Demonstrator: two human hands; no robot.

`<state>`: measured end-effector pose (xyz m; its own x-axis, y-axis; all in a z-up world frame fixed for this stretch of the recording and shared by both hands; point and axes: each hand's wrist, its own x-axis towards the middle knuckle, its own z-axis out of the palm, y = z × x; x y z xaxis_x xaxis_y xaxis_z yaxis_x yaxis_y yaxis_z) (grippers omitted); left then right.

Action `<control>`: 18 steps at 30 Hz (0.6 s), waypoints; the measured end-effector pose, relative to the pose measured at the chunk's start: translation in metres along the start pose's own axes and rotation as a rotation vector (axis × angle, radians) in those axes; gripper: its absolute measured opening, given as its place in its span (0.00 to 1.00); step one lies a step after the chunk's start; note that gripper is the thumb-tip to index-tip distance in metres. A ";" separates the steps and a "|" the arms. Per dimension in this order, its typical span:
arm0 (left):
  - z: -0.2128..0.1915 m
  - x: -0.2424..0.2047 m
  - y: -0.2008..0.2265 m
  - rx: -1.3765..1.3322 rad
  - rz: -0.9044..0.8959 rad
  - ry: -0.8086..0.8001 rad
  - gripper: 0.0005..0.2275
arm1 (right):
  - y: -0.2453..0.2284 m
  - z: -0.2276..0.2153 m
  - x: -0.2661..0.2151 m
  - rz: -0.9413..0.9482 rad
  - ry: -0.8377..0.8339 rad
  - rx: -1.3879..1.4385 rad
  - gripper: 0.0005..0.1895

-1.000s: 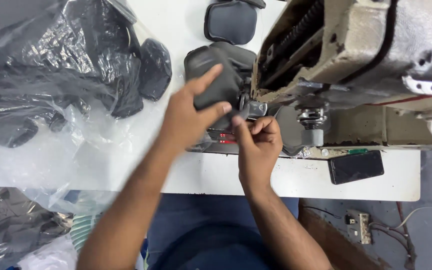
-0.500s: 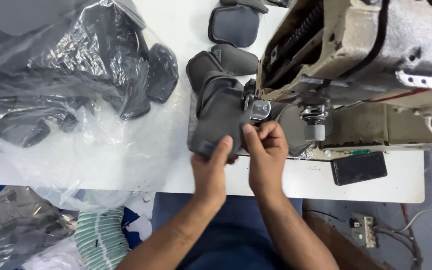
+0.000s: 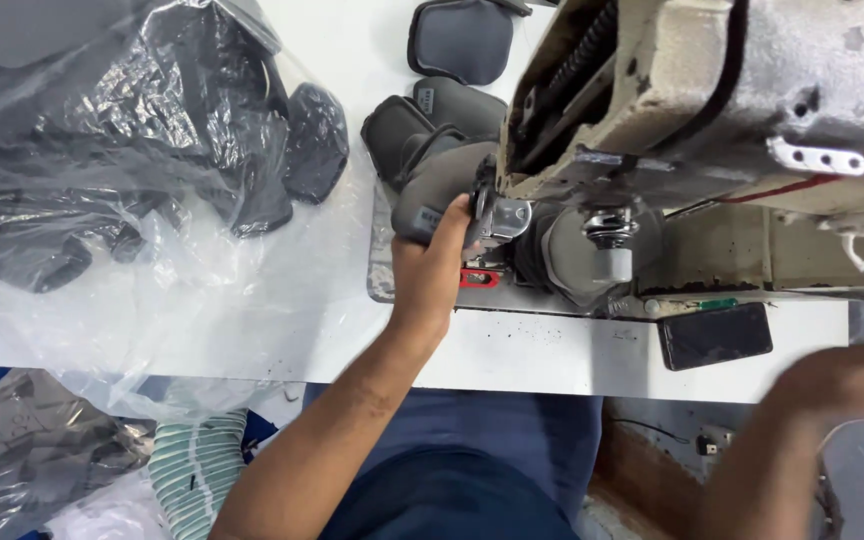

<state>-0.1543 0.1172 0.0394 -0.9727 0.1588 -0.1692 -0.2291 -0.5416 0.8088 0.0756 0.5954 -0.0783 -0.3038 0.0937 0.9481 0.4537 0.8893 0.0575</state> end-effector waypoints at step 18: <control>-0.061 0.034 -0.007 1.026 0.042 -0.056 0.25 | -0.262 -0.097 -0.013 0.074 -0.702 0.639 0.18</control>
<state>-0.1882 0.0756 -0.0062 -0.9702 0.2084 -0.1240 -0.0272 0.4145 0.9096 0.0424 0.3174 -0.0757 -0.8210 0.2218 0.5260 0.0110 0.9274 -0.3739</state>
